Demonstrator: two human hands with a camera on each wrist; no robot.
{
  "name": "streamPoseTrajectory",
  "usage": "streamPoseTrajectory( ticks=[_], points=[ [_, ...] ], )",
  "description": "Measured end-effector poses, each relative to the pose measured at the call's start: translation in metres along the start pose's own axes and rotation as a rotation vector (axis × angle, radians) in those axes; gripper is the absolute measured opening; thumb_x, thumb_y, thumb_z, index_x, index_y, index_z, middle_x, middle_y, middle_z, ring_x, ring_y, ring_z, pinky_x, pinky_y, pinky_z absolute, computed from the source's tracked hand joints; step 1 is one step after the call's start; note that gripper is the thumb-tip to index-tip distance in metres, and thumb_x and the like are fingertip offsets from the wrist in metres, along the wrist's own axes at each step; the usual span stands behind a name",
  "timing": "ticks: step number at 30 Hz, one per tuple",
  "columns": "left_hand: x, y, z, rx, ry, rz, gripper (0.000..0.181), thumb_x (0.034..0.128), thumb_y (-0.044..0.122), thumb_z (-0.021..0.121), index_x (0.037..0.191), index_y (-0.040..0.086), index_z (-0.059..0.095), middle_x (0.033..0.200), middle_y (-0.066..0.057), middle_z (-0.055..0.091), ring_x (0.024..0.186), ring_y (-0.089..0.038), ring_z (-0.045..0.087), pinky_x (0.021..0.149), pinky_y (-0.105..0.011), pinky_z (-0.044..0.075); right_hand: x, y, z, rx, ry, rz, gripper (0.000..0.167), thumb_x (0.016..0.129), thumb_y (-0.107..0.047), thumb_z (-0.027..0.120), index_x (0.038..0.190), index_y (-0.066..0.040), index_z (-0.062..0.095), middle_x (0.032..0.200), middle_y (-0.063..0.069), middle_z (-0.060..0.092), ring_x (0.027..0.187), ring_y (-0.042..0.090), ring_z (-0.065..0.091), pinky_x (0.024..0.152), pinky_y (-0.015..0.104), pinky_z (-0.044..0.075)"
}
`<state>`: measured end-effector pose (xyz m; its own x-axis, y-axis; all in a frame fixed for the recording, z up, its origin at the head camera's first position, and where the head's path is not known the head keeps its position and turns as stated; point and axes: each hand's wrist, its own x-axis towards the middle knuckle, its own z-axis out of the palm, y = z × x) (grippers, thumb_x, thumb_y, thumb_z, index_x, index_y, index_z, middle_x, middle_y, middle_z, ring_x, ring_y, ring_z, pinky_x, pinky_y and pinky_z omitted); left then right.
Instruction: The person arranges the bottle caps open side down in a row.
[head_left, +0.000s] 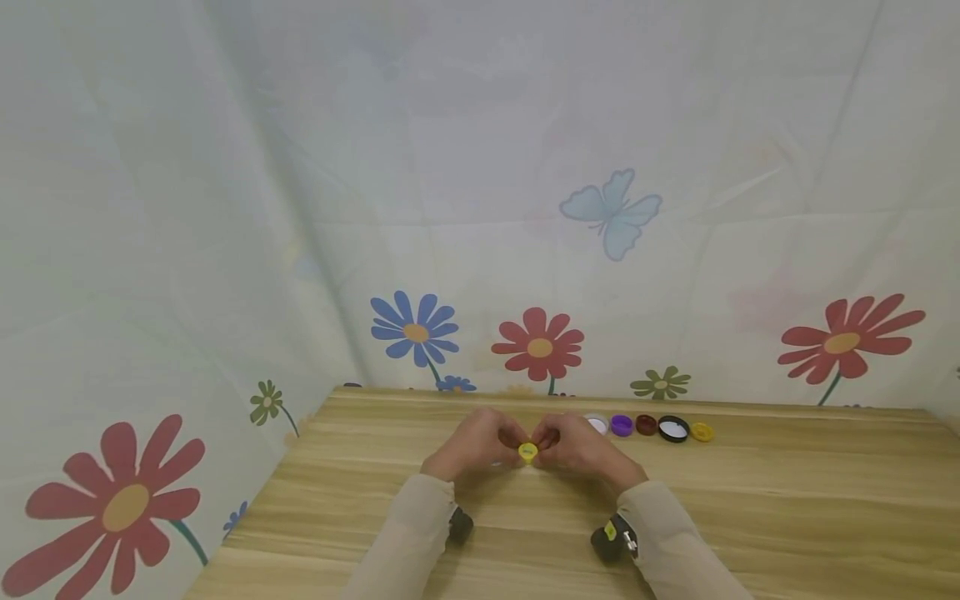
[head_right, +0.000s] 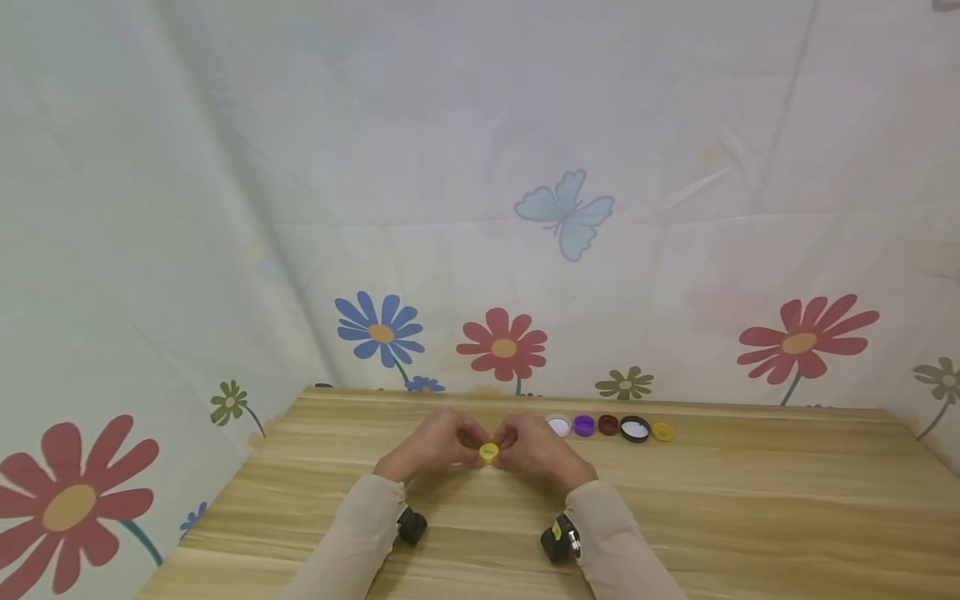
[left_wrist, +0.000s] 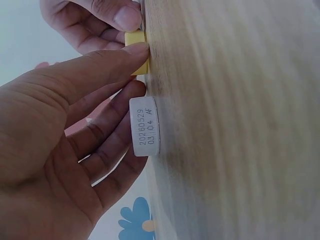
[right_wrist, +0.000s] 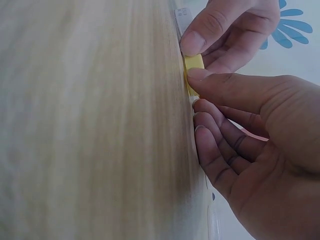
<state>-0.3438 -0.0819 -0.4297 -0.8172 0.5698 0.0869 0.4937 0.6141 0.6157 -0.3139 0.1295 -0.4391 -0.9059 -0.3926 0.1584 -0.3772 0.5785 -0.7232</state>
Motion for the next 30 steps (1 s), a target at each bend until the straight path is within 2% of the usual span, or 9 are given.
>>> streamPoseTrajectory(
  ticks=[9,20,26,30],
  points=[
    [0.001,-0.003,0.0007,0.027,0.002,0.001,0.018,0.0837,0.007,0.091,0.1,0.01,0.084,0.09,0.007,0.077,0.086,-0.01,0.067,0.088,-0.031,0.057,0.0012,0.0013,0.0009,-0.001,-0.003,0.008,0.019,0.085,0.0,0.087,0.097,-0.005,0.073,0.086,-0.002,0.068,0.08,0.012,0.062,0.077,0.028,0.054],
    [0.0004,0.0009,-0.0008,-0.011,-0.01,-0.021,0.031,0.0808,0.011,0.094,0.109,0.007,0.082,0.1,0.002,0.079,0.092,-0.012,0.071,0.092,-0.034,0.058,0.0001,-0.0002,-0.0018,-0.013,-0.017,-0.028,0.021,0.083,0.0,0.088,0.097,-0.004,0.073,0.088,0.003,0.07,0.08,0.012,0.062,0.078,0.029,0.055],
    [0.0005,0.0031,-0.0021,-0.03,-0.013,-0.048,0.032,0.0843,0.016,0.092,0.113,0.008,0.081,0.102,0.002,0.078,0.095,-0.012,0.071,0.094,-0.036,0.057,-0.0009,0.0012,-0.0058,0.002,-0.016,-0.032,0.02,0.084,-0.002,0.088,0.099,-0.005,0.075,0.09,0.001,0.071,0.083,0.012,0.064,0.08,0.03,0.056],
    [0.0008,0.0041,-0.0025,-0.075,-0.004,-0.059,0.031,0.0877,0.019,0.09,0.116,0.009,0.08,0.104,0.003,0.078,0.095,-0.011,0.07,0.094,-0.036,0.057,-0.0014,0.0032,-0.0084,0.018,0.003,-0.015,0.018,0.085,-0.002,0.086,0.1,-0.005,0.076,0.091,-0.001,0.072,0.085,0.012,0.065,0.082,0.032,0.056]
  ],
)
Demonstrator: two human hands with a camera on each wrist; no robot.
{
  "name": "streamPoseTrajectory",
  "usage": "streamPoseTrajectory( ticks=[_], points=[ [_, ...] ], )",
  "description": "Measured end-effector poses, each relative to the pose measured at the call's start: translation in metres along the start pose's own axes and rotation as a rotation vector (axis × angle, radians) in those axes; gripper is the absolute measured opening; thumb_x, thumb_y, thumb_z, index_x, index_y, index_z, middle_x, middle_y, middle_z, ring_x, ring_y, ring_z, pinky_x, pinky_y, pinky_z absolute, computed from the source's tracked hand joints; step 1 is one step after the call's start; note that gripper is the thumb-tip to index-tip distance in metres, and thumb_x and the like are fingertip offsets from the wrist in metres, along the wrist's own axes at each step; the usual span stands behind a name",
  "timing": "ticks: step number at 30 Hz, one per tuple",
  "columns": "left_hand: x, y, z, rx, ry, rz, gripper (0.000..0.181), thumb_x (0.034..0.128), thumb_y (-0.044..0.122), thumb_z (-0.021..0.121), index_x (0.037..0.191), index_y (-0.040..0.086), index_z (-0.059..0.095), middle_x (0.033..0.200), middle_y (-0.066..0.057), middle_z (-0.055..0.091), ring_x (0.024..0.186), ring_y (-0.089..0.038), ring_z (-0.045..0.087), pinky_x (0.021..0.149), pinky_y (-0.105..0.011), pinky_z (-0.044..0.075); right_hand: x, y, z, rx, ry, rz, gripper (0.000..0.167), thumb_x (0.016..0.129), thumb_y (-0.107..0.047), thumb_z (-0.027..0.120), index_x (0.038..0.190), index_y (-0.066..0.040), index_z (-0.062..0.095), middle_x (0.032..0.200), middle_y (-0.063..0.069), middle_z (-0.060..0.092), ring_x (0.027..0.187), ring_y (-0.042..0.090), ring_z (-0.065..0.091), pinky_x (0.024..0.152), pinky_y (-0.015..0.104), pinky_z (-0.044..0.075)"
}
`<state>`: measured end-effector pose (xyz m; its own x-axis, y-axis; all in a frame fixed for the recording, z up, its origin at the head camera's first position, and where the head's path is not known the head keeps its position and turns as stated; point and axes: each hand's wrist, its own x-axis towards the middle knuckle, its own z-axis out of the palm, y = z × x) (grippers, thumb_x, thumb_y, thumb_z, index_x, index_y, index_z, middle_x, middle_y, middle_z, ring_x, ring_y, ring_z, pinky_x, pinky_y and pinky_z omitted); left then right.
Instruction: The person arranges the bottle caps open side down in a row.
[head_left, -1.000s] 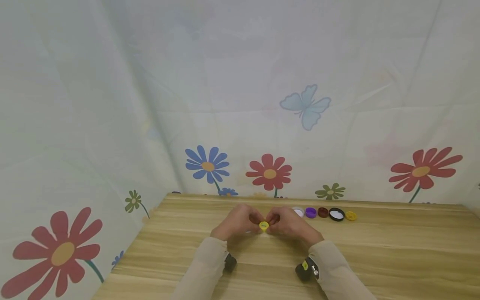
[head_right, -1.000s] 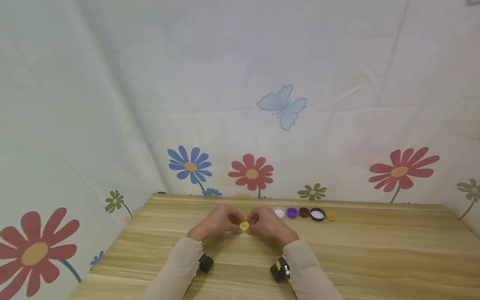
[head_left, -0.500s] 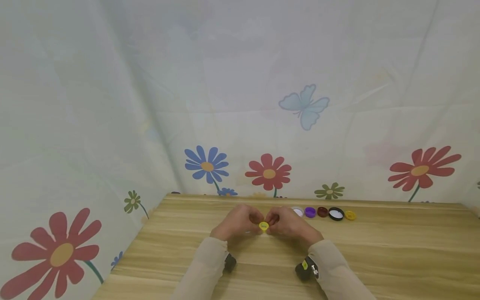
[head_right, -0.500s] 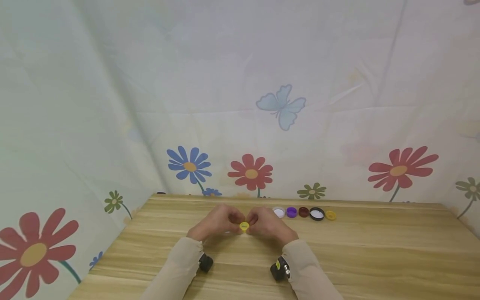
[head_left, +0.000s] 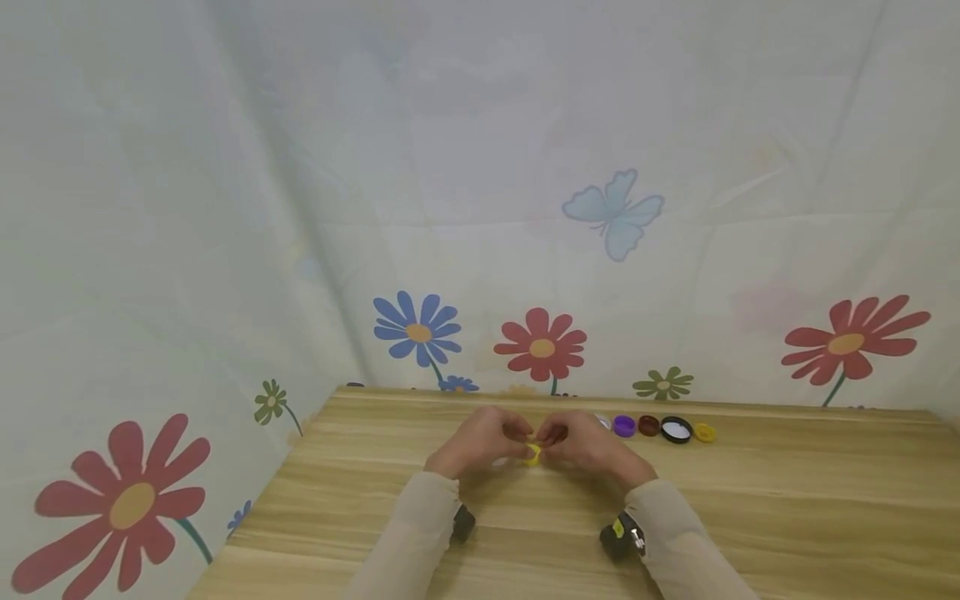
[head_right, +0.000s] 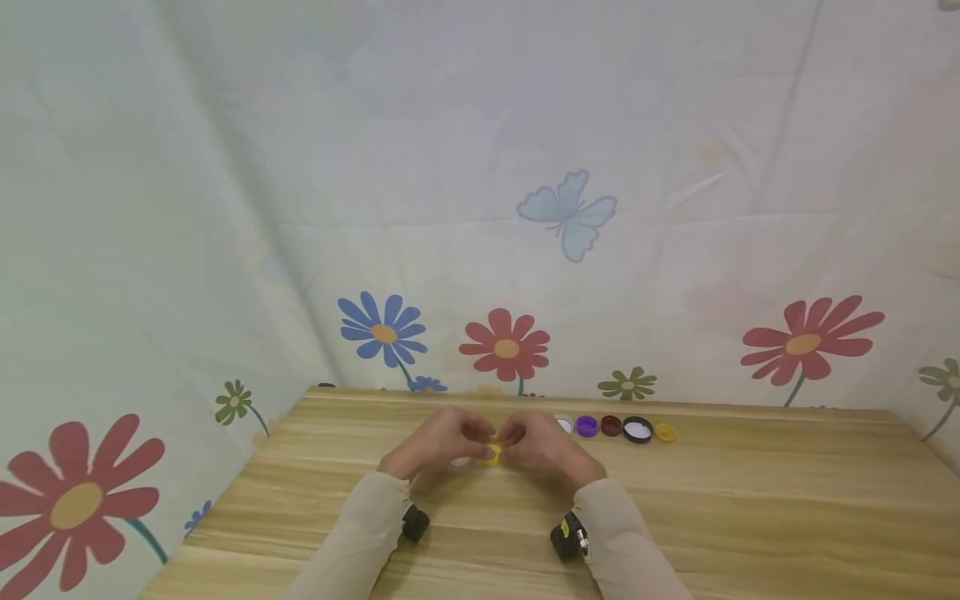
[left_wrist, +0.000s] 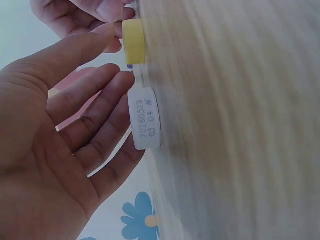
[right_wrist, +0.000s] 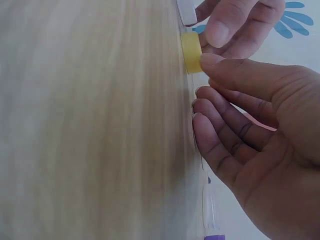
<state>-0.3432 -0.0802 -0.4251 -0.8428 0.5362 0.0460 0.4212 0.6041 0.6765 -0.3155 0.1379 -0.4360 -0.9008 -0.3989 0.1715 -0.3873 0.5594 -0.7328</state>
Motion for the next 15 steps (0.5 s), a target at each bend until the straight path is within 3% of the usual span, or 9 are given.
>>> streamPoseTrajectory(
  ticks=[5,10,15],
  points=[
    [0.004,0.002,0.001,-0.021,0.023,0.006,0.031,0.0886,0.017,0.088,0.117,0.008,0.079,0.1,0.004,0.076,0.092,-0.012,0.068,0.09,-0.035,0.057,0.001,0.002,-0.003,0.005,0.036,0.027,0.016,0.088,-0.005,0.085,0.102,-0.006,0.076,0.091,-0.003,0.071,0.087,0.013,0.065,0.082,0.033,0.056],
    [0.009,0.005,0.005,0.026,0.08,0.02,0.028,0.0897,0.018,0.087,0.115,0.008,0.08,0.099,0.002,0.076,0.092,-0.013,0.068,0.088,-0.034,0.057,0.002,0.003,-0.008,0.018,0.107,0.029,0.014,0.092,-0.004,0.081,0.105,-0.004,0.076,0.094,-0.002,0.071,0.089,0.015,0.065,0.081,0.033,0.056],
    [0.016,0.007,0.009,0.067,0.134,0.035,0.031,0.0899,0.018,0.087,0.117,0.005,0.08,0.104,-0.003,0.078,0.096,-0.016,0.07,0.088,-0.035,0.058,0.001,0.002,-0.016,0.03,0.153,0.024,0.014,0.094,-0.003,0.078,0.108,0.0,0.075,0.097,0.002,0.073,0.094,0.02,0.069,0.087,0.04,0.058]
  ],
)
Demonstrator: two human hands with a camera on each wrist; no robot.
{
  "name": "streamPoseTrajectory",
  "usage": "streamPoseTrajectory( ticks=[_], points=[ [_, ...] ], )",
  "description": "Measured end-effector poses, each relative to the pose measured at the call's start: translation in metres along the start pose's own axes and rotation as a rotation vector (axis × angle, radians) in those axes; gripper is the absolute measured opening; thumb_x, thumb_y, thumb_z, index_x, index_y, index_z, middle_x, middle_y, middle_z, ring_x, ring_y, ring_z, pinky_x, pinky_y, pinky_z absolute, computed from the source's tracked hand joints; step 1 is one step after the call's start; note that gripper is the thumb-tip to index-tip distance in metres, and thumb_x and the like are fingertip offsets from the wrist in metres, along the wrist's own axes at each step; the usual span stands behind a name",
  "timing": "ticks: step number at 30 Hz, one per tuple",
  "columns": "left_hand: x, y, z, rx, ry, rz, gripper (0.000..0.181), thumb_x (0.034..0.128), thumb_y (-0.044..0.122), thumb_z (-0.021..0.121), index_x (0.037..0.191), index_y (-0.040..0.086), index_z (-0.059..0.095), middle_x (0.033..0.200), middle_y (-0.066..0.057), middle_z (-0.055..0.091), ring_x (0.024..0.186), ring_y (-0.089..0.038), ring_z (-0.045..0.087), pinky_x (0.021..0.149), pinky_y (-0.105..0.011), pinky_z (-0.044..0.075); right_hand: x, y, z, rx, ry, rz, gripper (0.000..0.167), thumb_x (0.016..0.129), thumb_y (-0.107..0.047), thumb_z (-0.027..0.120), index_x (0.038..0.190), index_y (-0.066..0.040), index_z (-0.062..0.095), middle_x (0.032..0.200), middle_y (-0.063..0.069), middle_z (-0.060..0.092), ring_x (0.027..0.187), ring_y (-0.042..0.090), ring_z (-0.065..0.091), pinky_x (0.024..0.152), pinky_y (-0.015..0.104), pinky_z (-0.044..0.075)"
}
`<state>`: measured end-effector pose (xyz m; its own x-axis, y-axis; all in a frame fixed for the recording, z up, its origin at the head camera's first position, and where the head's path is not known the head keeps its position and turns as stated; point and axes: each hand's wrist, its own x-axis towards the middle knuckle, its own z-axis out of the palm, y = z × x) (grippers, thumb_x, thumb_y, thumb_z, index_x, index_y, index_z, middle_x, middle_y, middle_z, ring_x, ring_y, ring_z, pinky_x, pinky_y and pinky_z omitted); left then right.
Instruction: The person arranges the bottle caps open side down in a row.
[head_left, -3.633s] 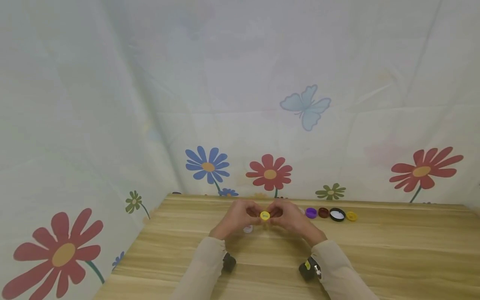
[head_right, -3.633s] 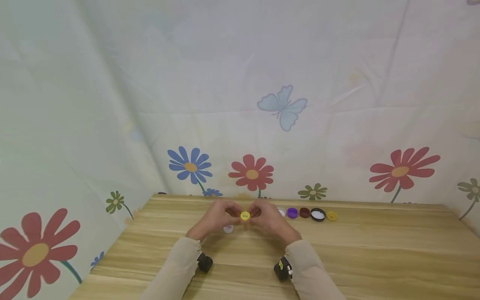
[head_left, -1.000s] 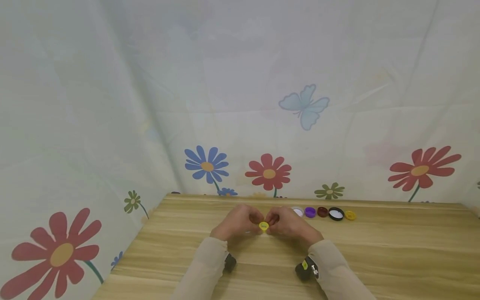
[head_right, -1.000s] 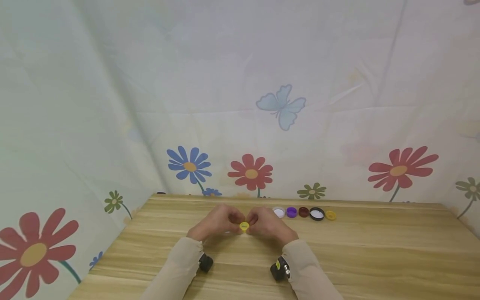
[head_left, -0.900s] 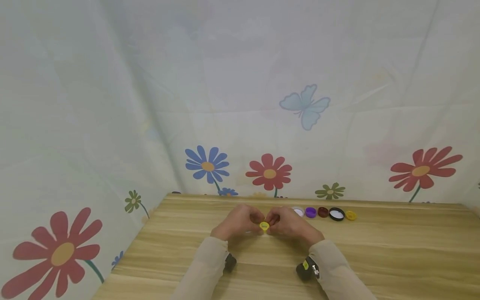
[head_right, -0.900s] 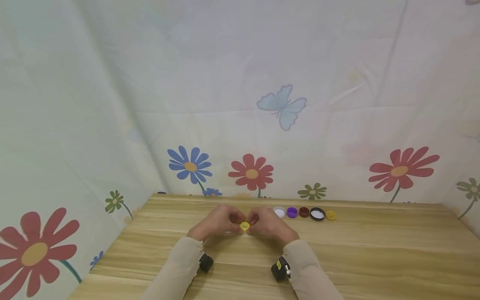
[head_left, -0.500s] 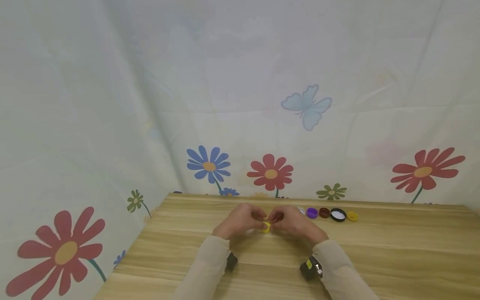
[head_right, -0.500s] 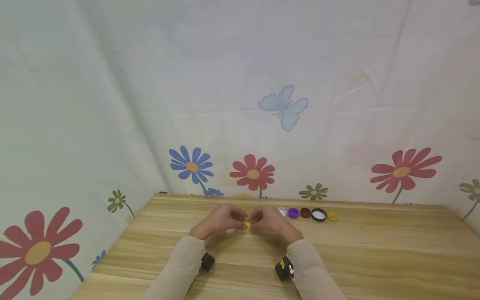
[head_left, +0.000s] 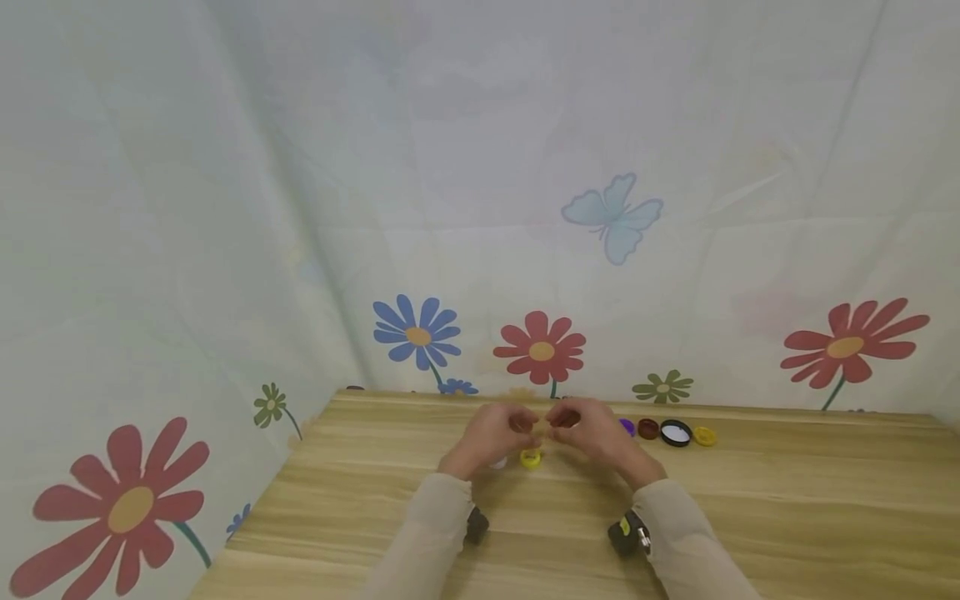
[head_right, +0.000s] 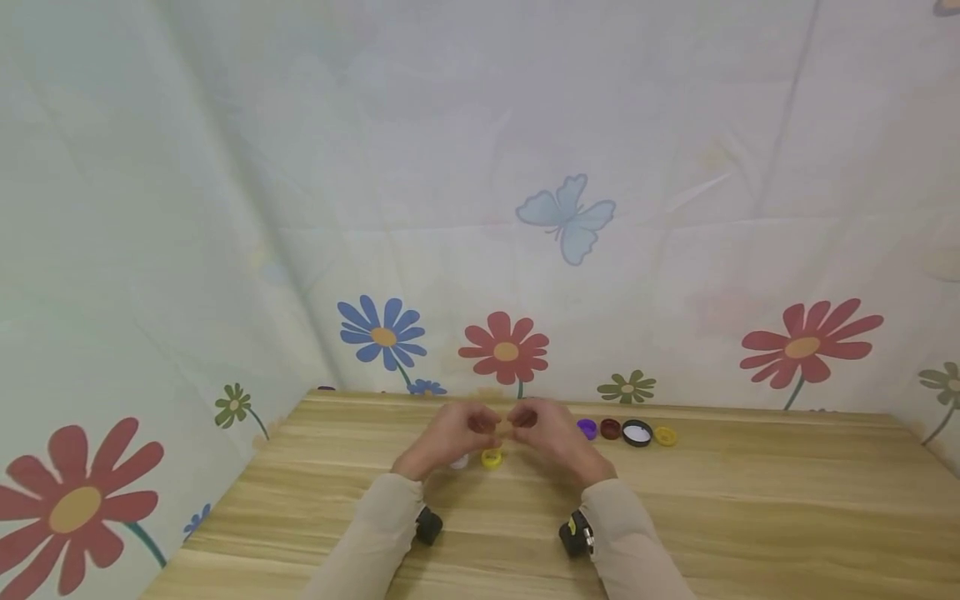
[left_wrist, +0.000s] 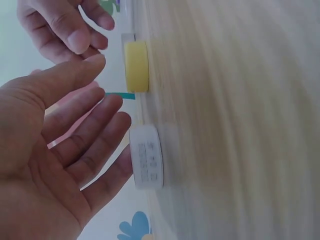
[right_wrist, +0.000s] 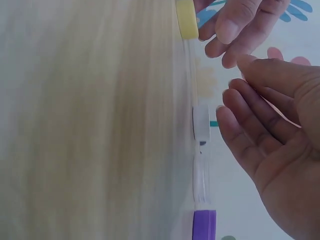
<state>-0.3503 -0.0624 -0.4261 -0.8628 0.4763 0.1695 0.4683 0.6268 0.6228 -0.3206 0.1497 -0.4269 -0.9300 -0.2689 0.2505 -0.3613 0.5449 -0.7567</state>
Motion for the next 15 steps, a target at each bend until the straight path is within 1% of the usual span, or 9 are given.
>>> streamPoseTrajectory(
  ticks=[4,9,11,15],
  points=[
    [0.003,0.001,0.005,-0.008,0.031,-0.004,0.032,0.0901,0.017,0.087,0.118,0.004,0.079,0.108,-0.006,0.078,0.099,-0.02,0.071,0.09,-0.037,0.058,0.0,0.001,-0.004,-0.003,0.043,-0.007,0.015,0.096,-0.003,0.077,0.11,0.002,0.074,0.1,0.005,0.074,0.095,0.023,0.07,0.088,0.044,0.058],
    [0.007,0.007,0.009,-0.026,0.064,-0.005,0.032,0.0894,0.015,0.087,0.117,0.002,0.079,0.111,-0.009,0.078,0.1,-0.025,0.074,0.089,-0.038,0.059,-0.001,0.003,-0.01,-0.003,0.098,-0.013,0.017,0.097,-0.003,0.075,0.113,0.002,0.073,0.103,0.007,0.075,0.098,0.027,0.07,0.086,0.045,0.06],
    [0.009,0.01,0.012,-0.035,0.072,0.002,0.032,0.0891,0.014,0.086,0.117,0.001,0.079,0.113,-0.01,0.078,0.102,-0.026,0.074,0.089,-0.038,0.059,-0.002,0.005,-0.012,-0.003,0.111,-0.023,0.017,0.097,-0.002,0.075,0.114,0.002,0.073,0.104,0.008,0.074,0.099,0.029,0.071,0.087,0.046,0.06],
    [0.012,0.017,0.018,-0.068,0.082,0.004,0.031,0.0881,0.012,0.087,0.116,0.001,0.079,0.112,-0.011,0.078,0.104,-0.027,0.073,0.09,-0.039,0.059,-0.002,0.01,-0.015,-0.017,0.11,-0.052,0.019,0.097,-0.001,0.075,0.115,0.004,0.072,0.106,0.012,0.074,0.101,0.032,0.071,0.088,0.048,0.06]
  ],
)
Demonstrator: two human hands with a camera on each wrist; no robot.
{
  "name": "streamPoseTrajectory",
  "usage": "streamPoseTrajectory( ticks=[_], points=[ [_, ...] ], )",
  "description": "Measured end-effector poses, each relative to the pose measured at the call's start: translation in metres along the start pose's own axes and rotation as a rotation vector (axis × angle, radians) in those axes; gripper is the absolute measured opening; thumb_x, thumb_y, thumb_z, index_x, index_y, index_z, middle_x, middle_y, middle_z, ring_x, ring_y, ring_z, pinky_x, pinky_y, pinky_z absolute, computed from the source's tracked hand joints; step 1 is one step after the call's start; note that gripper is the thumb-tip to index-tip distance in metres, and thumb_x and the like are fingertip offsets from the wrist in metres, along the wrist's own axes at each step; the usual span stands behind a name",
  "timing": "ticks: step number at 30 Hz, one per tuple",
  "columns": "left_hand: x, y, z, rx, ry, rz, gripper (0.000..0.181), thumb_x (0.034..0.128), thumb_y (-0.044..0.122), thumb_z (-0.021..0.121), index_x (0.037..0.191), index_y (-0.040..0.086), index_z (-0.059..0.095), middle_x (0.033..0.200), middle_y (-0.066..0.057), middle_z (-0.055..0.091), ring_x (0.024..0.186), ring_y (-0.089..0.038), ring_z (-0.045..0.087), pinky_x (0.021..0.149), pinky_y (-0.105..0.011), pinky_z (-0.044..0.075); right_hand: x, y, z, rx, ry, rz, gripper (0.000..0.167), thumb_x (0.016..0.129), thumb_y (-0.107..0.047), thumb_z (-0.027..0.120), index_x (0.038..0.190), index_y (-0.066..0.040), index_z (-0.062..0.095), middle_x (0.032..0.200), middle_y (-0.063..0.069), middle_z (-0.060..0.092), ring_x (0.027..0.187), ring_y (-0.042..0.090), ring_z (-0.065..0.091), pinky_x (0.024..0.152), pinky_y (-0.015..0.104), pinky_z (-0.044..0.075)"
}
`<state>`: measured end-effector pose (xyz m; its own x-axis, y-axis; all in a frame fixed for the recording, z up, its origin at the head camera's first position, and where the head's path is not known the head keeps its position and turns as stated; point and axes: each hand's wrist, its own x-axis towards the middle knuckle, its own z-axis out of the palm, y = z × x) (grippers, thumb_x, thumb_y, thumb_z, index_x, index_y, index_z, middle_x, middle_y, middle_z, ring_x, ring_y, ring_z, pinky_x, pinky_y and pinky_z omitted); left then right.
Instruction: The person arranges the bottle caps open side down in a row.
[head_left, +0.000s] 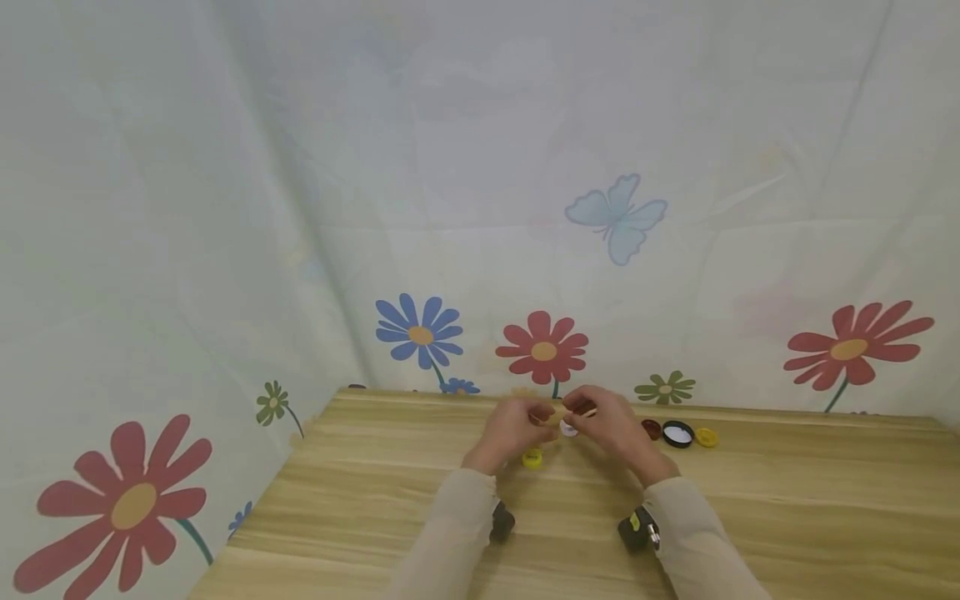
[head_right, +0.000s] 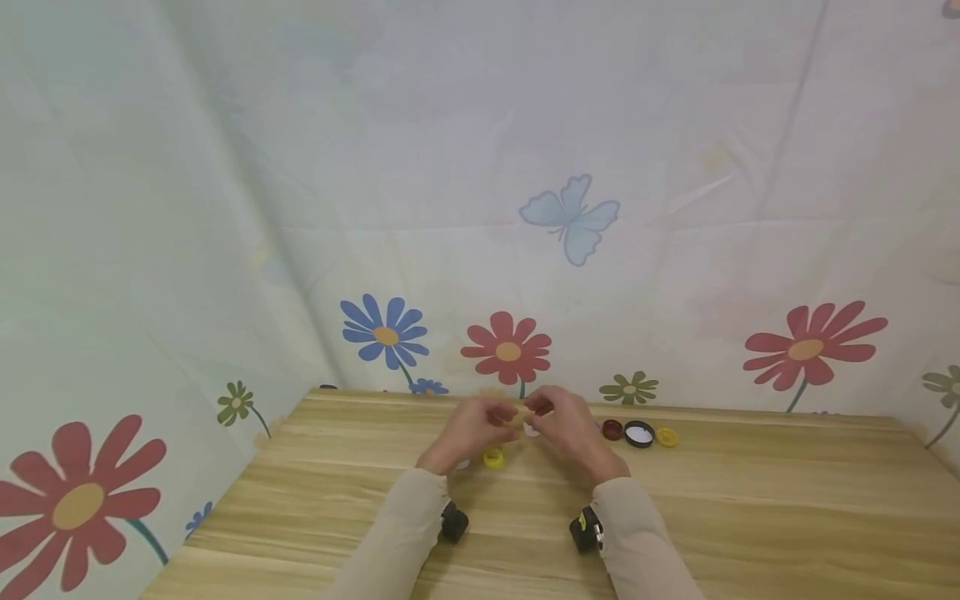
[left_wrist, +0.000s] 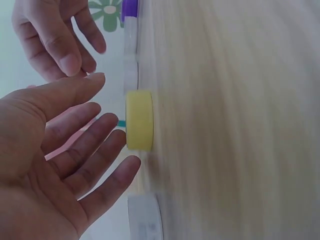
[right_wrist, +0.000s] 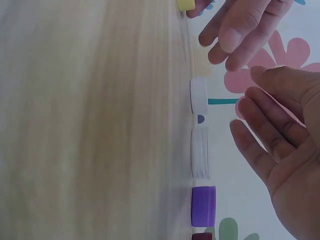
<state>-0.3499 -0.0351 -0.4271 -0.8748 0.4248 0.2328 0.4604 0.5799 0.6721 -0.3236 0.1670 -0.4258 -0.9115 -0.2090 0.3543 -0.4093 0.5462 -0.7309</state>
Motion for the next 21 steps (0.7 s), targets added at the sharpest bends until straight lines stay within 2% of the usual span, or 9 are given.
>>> streamPoseTrajectory(
  ticks=[8,16,21],
  points=[
    [0.009,0.005,0.014,-0.04,0.018,-0.059,0.031,0.0872,0.012,0.088,0.116,0.003,0.08,0.106,-0.007,0.079,0.093,-0.015,0.072,0.086,-0.031,0.059,0.0,0.007,-0.006,-0.064,0.006,0.035,0.023,0.097,-0.002,0.075,0.119,0.004,0.07,0.114,0.017,0.073,0.113,0.041,0.068,0.093,0.051,0.059],
    [0.011,0.011,0.017,-0.052,0.008,-0.126,0.034,0.0898,0.012,0.087,0.121,0.004,0.078,0.114,-0.009,0.077,0.098,-0.019,0.071,0.091,-0.036,0.059,0.0,0.011,-0.008,-0.114,-0.015,0.055,0.027,0.095,-0.004,0.075,0.121,0.003,0.071,0.118,0.019,0.073,0.118,0.044,0.065,0.097,0.056,0.056],
    [0.012,0.01,0.02,-0.048,0.004,-0.144,0.035,0.0906,0.013,0.087,0.124,0.004,0.077,0.116,-0.008,0.077,0.1,-0.019,0.071,0.092,-0.036,0.058,0.002,0.013,-0.009,-0.146,-0.038,0.091,0.028,0.095,-0.005,0.076,0.122,0.002,0.072,0.122,0.019,0.073,0.121,0.045,0.063,0.101,0.059,0.052]
  ],
)
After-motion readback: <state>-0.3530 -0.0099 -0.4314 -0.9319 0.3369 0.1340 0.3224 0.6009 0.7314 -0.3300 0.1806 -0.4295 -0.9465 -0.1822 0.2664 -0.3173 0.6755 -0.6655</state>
